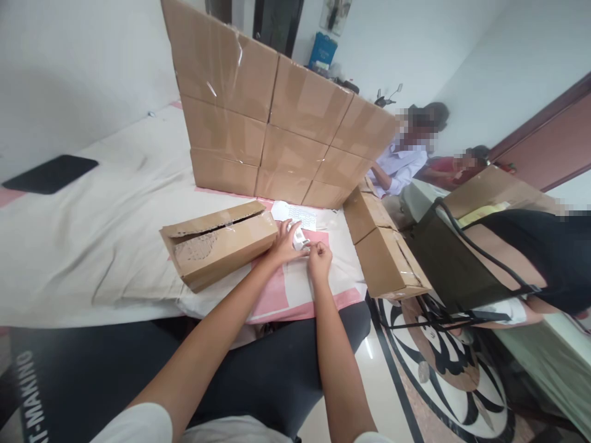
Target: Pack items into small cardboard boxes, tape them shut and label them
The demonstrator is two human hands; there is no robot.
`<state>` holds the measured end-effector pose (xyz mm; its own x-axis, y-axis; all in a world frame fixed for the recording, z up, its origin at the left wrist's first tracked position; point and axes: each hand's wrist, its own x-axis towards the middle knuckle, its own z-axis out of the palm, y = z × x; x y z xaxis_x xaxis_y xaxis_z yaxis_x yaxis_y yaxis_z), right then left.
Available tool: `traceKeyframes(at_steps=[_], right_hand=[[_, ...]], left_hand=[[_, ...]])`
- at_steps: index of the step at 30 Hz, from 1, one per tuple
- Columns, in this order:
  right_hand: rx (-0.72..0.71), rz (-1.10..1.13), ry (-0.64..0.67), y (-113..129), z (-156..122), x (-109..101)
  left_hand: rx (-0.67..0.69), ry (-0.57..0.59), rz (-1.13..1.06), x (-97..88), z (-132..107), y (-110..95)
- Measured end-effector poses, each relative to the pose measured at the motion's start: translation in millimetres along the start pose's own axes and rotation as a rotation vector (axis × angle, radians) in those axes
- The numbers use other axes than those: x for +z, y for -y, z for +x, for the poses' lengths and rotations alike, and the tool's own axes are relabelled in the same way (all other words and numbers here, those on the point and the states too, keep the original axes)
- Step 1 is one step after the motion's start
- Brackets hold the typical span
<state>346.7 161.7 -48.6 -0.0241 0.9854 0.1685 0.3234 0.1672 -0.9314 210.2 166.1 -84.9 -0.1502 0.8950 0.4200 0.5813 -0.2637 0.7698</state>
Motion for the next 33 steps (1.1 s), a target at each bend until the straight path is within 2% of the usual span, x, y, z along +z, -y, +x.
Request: traceKeyframes(at_steps=[4,8,13,19,25,29,31,33], right_hand=[[-0.169,-0.034,-0.05,1.2,1.7,3.3],[-0.255,-0.104,-0.05,-1.2,6.6,4.2],[-0.269,-0.155,-0.02,-1.0,6.3,5.7],[-0.293,-0.16,0.04,0.9,6.2,7.9],[-0.286,-0.092,0.03,-1.7,13.9,5.3],[-0.269,-0.045,0.159,7.0,24.6,-3.4],[-0.256,-0.03,0.217,13.0,31.9,-8.9],[-0.254,-0.01,0.205,18.4,37.5,-11.4]], left_hand=[[0.135,0.008,-0.031,-4.1,-1.9,-0.1],[0.198,-0.008,-0.053,-3.9,-4.0,0.5],[0.178,-0.084,-0.099,-3.9,-2.2,2.3],[0.167,-0.116,-0.119,-9.2,-6.0,0.0],[0.225,-0.148,-0.102,-10.1,-14.4,-10.2],[0.237,-0.216,-0.065,-10.9,-16.8,-17.7],[0.231,-0.259,-0.04,-12.9,-23.6,-20.6],[0.254,-0.277,-0.011,-14.7,-39.8,-21.8]])
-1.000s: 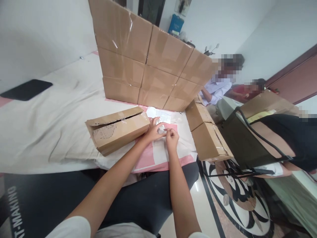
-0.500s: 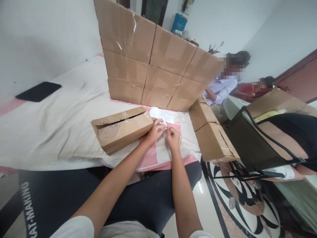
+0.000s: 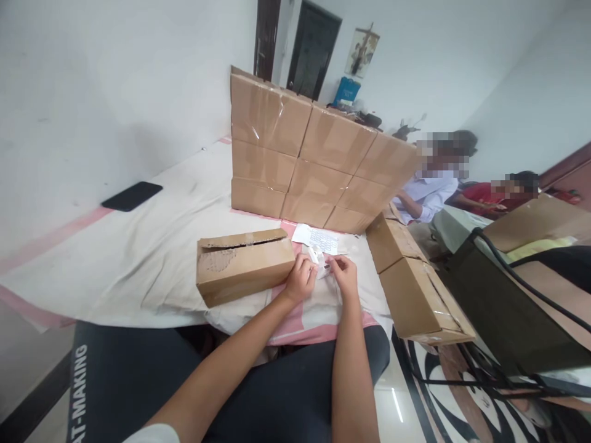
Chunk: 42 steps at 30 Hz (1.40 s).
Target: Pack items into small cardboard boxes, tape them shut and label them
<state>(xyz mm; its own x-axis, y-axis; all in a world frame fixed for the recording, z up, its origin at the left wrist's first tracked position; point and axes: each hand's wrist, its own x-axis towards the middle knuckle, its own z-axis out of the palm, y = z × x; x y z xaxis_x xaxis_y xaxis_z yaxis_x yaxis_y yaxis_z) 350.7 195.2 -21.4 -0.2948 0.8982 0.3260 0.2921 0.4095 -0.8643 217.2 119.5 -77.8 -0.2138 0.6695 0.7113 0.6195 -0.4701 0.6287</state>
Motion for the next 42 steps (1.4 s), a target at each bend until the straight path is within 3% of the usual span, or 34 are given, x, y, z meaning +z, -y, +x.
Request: traceKeyframes(at_steps=[4,7,9,12,15,17,20,23,26,30,36,42], right_hand=[[-0.054,0.048,-0.026,11.1,0.8,16.5],[-0.209,0.184,0.139,28.6,-9.3,48.3],[-0.311,0.28,0.255,43.9,-17.9,69.7],[-0.378,0.243,0.351,63.4,-28.3,90.8],[-0.386,0.172,0.381,70.1,-33.2,98.7],[-0.384,0.176,0.375,68.0,-35.0,101.2],[-0.366,0.183,0.357,62.1,-37.6,105.0],[-0.344,0.189,0.34,57.9,-38.4,108.1],[-0.369,0.193,0.335,55.3,-36.9,109.4],[-0.375,0.198,0.329,51.7,-35.8,110.7],[-0.372,0.198,0.334,49.4,-36.8,112.3],[-0.363,0.194,0.334,48.8,-36.4,112.4]], left_hand=[[0.156,0.068,0.038,-14.6,-55.5,-11.7],[0.287,0.145,0.046,-26.1,-91.8,-22.5],[0.358,0.2,0.048,-38.3,-98.6,-33.4],[0.453,0.251,0.042,-75.9,-83.1,-55.4],[0.454,0.188,0.079,-141.3,-51.2,-75.3],[0.316,0.154,0.092,-192.2,-26.2,-81.8],[-0.039,0.261,0.217,-256.7,13.7,-79.7],[-0.179,0.498,0.313,-288.9,48.9,-70.4],[-0.167,0.69,0.417,-292.0,71.7,-63.6],[-0.146,0.809,0.56,-280.6,88.3,-56.9],[-0.205,0.852,0.518,-270.1,99.3,-33.5],[-0.243,0.85,0.469,-264.9,90.3,-11.9]])
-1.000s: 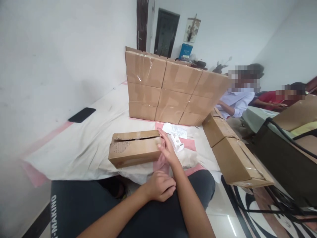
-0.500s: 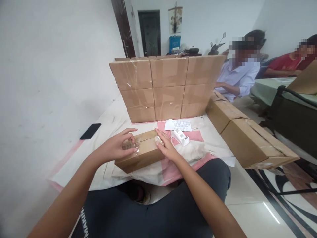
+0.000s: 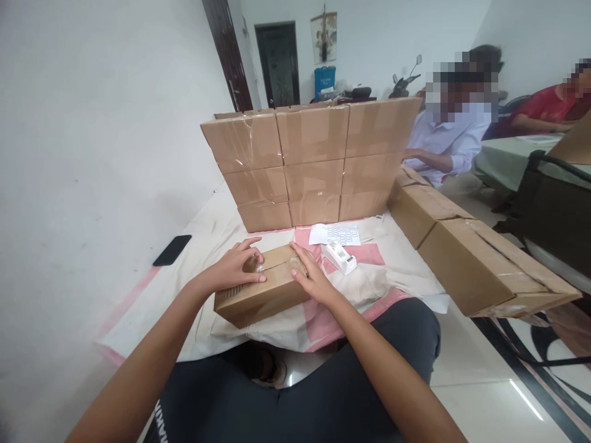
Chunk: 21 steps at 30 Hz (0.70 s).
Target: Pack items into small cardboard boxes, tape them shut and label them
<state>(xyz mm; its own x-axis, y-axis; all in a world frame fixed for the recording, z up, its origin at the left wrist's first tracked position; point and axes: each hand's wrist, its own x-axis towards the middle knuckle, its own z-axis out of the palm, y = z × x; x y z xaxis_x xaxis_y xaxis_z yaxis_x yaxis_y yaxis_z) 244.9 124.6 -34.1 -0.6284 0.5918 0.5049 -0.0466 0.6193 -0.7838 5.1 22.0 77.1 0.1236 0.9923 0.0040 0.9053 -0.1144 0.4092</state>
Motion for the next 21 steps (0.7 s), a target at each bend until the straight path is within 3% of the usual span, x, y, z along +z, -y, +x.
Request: traceKeyframes(at_steps=[5,9,15,21], right_hand=[[0.003,-0.008,0.002,3.5,1.4,0.3],[-0.011,-0.009,0.004,4.6,1.7,0.8],[0.022,0.031,0.0,2.6,-0.2,2.5],[0.029,0.026,-0.133,5.8,-0.8,14.2]], left_hand=[[-0.127,0.025,-0.085,9.7,-2.8,4.3],[-0.226,-0.037,-0.094,17.0,3.4,3.5],[-0.201,-0.115,-0.054,21.0,15.7,7.1],[-0.055,0.137,-0.215,1.4,-3.3,11.0]])
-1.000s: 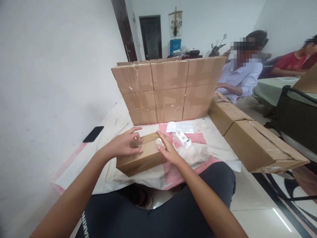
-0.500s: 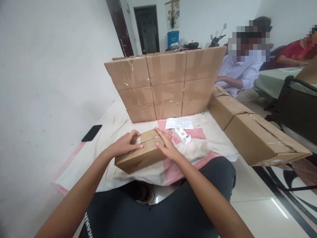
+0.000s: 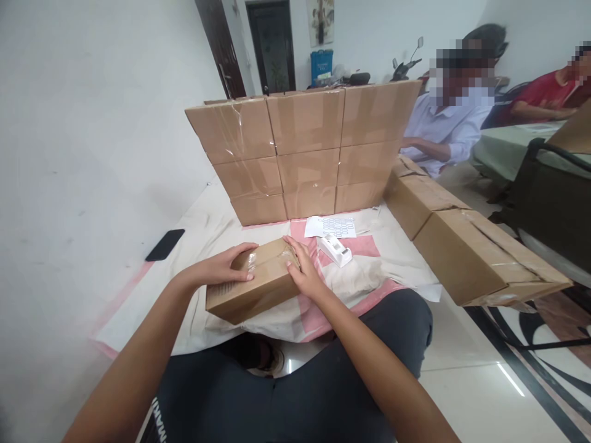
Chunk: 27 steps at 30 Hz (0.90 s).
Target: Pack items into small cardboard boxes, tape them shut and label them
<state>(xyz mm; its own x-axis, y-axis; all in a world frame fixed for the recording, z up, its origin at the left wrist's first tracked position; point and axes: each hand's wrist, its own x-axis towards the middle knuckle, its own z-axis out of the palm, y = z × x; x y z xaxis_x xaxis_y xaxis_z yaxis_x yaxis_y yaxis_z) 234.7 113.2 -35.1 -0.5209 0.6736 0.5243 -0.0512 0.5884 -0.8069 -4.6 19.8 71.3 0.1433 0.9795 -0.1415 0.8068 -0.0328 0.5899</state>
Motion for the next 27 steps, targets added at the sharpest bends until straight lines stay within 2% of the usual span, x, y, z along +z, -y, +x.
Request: traceKeyframes(at_steps=[6,11,15,18,20,22,23,25,27], right_hand=[[0.016,0.048,0.005,4.3,2.0,-0.4],[0.044,0.078,0.059,8.3,-0.9,-3.2],[0.189,0.219,-0.031,8.9,-2.5,-12.3],[0.321,0.246,-0.216,-1.0,12.2,-42.3],[0.414,0.153,-0.348,-13.6,33.7,-73.3],[0.494,-0.003,-0.431,-29.0,60.9,-106.6],[0.531,-0.078,-0.459,-36.8,74.4,-122.1],[0.574,-0.123,-0.519,-49.7,96.3,-149.3],[0.504,-0.09,-0.638,-57.2,108.1,-172.0]], left_hand=[[-0.054,0.089,0.146,0.6,-10.0,-4.9],[0.023,0.009,0.304,14.6,-22.9,-14.7],[0.062,-0.036,0.393,21.2,-26.3,-19.0],[0.073,-0.071,0.383,8.9,-12.0,-1.4],[0.091,-0.077,0.365,-5.6,0.8,13.3],[0.115,-0.109,0.326,-18.8,11.2,17.4],[0.131,-0.141,0.294,-22.6,15.3,12.7],[0.19,-0.269,0.212,-20.3,24.2,-10.3],[0.326,-0.48,0.094,-1.5,39.7,-42.9]])
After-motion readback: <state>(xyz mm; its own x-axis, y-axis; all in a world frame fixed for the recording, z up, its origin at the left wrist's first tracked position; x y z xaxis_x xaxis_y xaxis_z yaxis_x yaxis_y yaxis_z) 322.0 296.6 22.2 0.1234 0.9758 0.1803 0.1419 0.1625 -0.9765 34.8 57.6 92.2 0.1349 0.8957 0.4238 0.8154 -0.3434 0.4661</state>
